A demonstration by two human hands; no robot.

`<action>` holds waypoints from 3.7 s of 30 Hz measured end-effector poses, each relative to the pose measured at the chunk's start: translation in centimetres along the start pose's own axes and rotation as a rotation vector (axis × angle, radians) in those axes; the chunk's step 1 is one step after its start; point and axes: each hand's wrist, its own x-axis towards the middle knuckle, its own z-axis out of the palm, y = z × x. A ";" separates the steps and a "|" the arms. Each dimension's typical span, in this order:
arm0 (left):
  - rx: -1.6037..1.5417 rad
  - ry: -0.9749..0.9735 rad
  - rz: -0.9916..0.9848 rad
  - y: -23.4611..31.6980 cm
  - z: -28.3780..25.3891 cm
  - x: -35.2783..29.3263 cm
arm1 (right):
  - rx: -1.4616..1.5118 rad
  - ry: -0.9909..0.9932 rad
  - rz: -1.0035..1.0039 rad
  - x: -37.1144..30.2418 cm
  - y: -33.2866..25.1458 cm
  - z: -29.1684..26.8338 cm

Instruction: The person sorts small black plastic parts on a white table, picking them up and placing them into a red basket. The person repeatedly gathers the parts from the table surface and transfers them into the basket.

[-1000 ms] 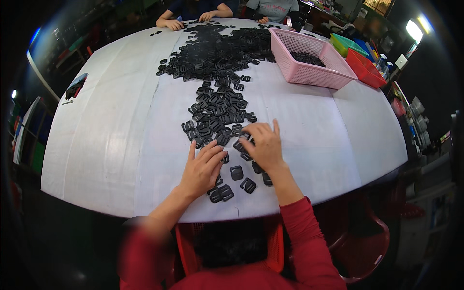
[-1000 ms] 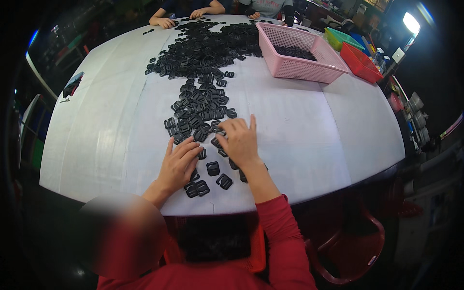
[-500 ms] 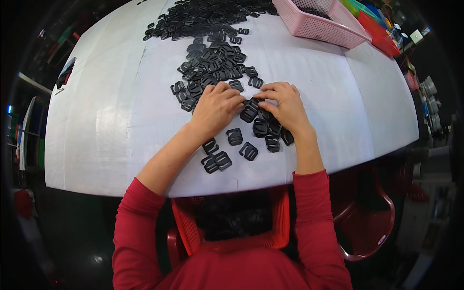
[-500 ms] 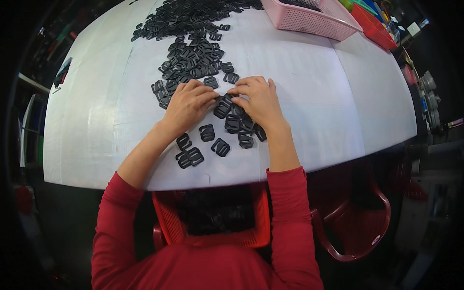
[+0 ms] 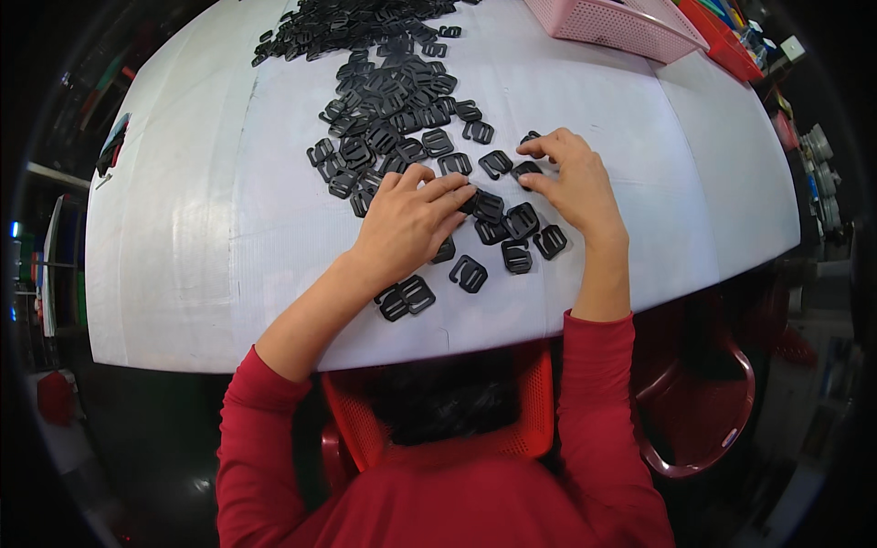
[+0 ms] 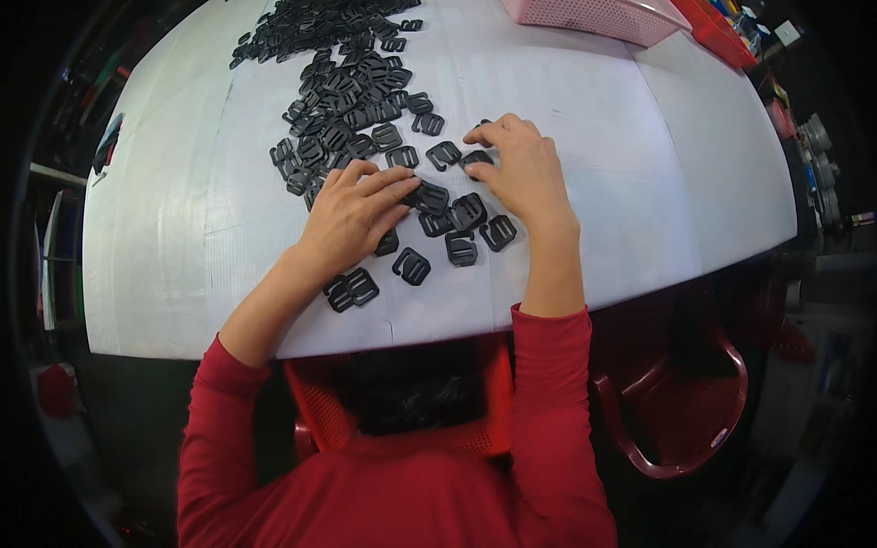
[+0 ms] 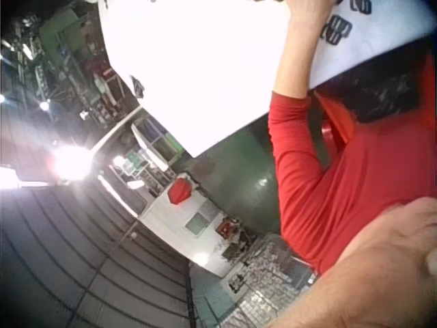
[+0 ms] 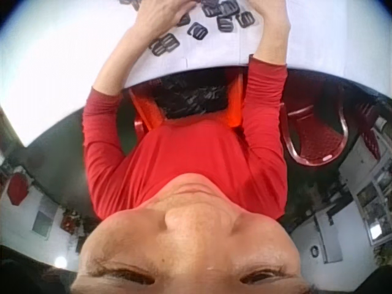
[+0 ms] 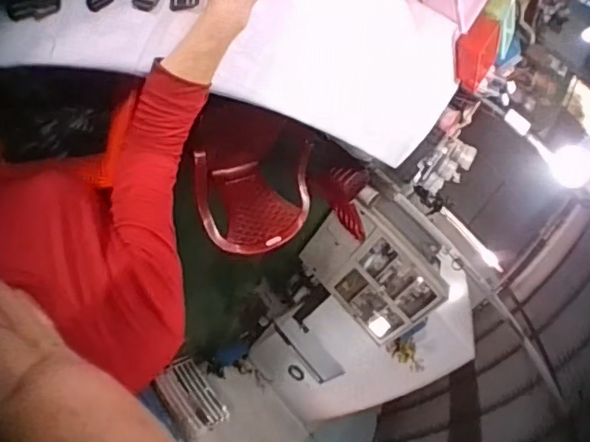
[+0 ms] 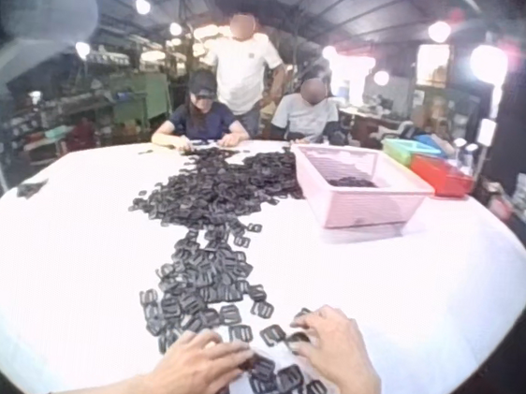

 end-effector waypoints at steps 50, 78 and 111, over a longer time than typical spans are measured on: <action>-0.095 0.227 -0.111 -1.0 -1.4 -0.5 | -0.105 0.283 -0.036 -6.9 -1.2 -0.8; -0.241 0.434 -0.300 -0.2 -7.3 -3.6 | 0.162 0.288 0.219 -10.2 -0.7 0.1; -0.223 0.258 -0.354 4.3 -4.0 -13.0 | -0.224 0.171 -0.182 -11.8 -11.2 5.0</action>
